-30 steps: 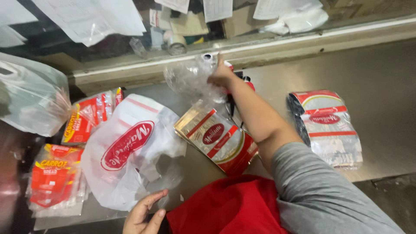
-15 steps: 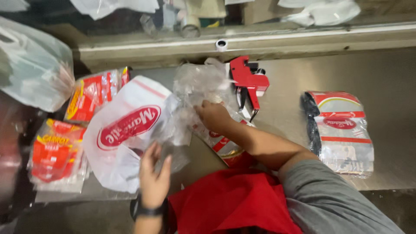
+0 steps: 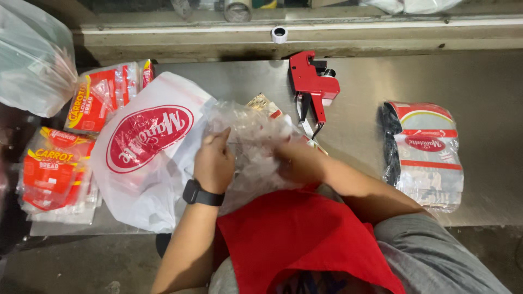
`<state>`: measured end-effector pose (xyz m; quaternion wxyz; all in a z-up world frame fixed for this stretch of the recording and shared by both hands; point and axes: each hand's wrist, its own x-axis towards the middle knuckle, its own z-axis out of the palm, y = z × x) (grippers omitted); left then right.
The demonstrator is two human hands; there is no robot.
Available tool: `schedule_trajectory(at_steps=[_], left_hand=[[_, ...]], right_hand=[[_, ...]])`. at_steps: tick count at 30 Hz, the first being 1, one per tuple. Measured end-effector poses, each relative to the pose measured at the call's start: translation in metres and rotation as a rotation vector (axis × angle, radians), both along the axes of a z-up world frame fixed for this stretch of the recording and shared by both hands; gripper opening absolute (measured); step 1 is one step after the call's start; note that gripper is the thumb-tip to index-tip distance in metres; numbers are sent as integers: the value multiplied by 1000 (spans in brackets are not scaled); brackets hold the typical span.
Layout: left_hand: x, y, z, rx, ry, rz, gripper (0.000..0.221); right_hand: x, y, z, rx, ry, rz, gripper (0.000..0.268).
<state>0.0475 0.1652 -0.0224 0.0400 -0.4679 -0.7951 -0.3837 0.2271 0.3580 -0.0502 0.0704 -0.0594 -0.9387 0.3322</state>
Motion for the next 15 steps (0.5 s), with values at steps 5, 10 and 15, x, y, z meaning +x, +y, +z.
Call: schedule_trajectory(at_steps=[5,10,15], left_hand=[[19,-9,11,18,101,-30,54],[31,-16,18,-80,47,5,64],[43,-32,-9,-69,-242,-129,45]], right_hand=[[-20,28,-22,-226,-234,-308,106],[-25,17,-24,-38,-306,-73,37],[-21,23,0,-793,-359,-187,50]])
